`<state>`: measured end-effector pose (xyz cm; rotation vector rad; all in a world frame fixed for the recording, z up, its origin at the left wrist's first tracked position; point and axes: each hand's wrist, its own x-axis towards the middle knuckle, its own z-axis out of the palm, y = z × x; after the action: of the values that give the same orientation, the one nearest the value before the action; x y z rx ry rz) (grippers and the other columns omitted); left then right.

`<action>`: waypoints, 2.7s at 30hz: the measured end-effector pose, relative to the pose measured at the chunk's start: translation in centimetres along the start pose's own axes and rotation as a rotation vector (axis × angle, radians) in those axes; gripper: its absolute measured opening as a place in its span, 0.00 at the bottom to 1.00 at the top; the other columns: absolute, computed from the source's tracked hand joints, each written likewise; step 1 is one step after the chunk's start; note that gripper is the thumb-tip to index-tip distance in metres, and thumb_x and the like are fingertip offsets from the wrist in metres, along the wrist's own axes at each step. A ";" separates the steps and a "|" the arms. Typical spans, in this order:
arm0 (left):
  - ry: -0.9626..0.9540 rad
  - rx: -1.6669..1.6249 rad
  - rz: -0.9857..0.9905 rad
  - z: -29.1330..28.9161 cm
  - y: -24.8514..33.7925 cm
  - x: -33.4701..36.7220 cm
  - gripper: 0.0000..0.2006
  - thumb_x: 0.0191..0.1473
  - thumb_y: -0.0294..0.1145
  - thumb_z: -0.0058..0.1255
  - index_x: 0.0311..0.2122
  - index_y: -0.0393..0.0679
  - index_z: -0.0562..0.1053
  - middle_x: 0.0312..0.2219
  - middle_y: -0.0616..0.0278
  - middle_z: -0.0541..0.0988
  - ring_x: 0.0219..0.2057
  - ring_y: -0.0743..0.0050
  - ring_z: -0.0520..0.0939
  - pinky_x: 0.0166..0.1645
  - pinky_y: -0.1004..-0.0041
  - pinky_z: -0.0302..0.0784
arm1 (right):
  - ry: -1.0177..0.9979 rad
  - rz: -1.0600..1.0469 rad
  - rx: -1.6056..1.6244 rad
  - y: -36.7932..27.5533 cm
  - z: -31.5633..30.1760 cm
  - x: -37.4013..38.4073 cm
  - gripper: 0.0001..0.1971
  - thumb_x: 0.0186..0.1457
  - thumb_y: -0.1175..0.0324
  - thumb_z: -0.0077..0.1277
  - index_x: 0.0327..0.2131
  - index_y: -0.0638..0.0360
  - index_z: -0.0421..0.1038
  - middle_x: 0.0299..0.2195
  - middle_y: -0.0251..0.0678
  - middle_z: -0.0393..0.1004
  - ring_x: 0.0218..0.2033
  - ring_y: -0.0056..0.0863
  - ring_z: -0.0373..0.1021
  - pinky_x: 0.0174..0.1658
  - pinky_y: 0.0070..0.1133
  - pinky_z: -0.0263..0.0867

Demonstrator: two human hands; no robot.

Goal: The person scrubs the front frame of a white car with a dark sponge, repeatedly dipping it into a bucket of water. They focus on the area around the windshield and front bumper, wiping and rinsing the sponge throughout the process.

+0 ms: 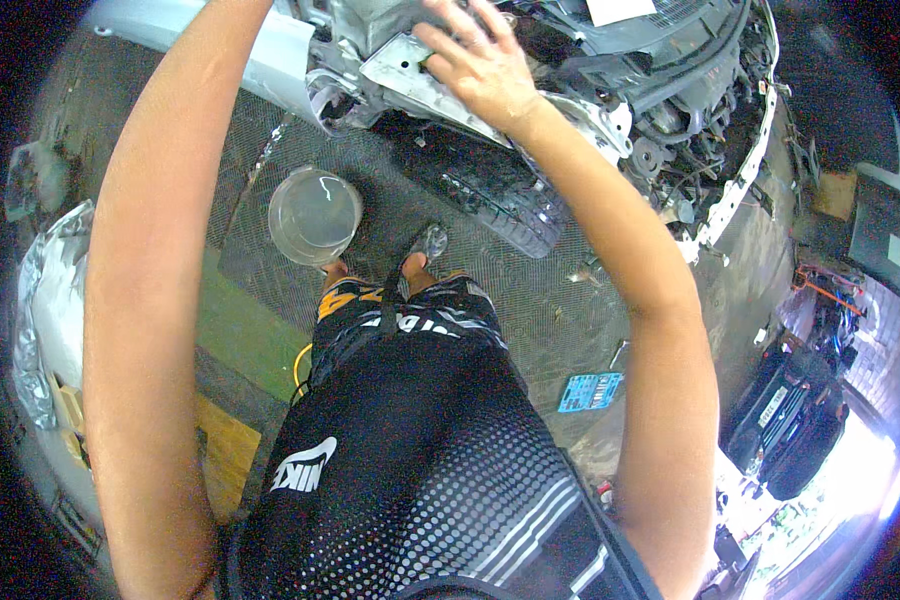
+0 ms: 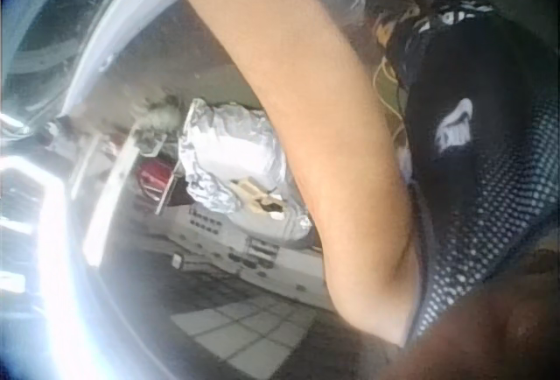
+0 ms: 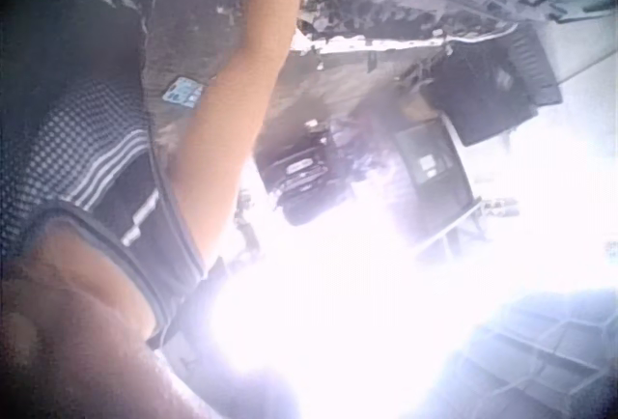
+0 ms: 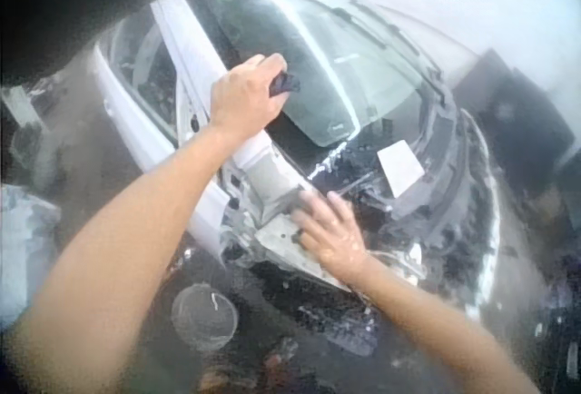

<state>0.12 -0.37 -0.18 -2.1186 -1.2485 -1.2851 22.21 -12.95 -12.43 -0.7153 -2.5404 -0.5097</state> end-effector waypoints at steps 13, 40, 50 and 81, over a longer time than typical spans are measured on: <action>0.001 -0.016 0.013 -0.2 0.2 0.0 0.15 0.45 0.31 0.65 0.38 0.50 0.71 0.32 0.59 0.76 0.36 0.48 0.81 0.37 0.54 0.76 | 0.125 0.758 0.147 -1.9 -6.4 -10.2 0.13 0.39 0.75 0.65 0.33 0.53 0.77 0.44 0.32 0.78 0.43 0.36 0.75 0.48 0.33 0.67; 0.020 0.028 0.022 -0.1 0.6 0.1 0.17 0.42 0.28 0.67 0.39 0.47 0.73 0.35 0.56 0.77 0.39 0.46 0.80 0.40 0.56 0.76 | 0.712 1.193 0.941 -0.7 -0.2 -3.5 0.12 0.52 0.73 0.68 0.32 0.61 0.70 0.41 0.41 0.80 0.45 0.22 0.73 0.48 0.22 0.71; 0.009 0.049 0.003 -0.1 0.4 -0.1 0.18 0.42 0.29 0.67 0.39 0.47 0.73 0.36 0.57 0.78 0.38 0.46 0.81 0.39 0.56 0.77 | 0.224 0.688 0.157 0.5 -2.4 1.1 0.12 0.35 0.71 0.69 0.25 0.53 0.76 0.42 0.31 0.73 0.52 0.40 0.66 0.50 0.35 0.65; -0.238 -0.733 -0.112 0.6 2.3 0.7 0.12 0.52 0.36 0.67 0.39 0.43 0.81 0.29 0.64 0.84 0.31 0.74 0.83 0.40 0.71 0.77 | 0.425 1.447 0.431 -17.0 -5.9 -11.6 0.10 0.58 0.72 0.59 0.43 0.61 0.76 0.40 0.37 0.81 0.40 0.23 0.77 0.42 0.23 0.73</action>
<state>2.50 -0.86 0.42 -2.7991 -1.0960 -1.7825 23.44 -33.73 -17.26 -1.6994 -1.1480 0.3487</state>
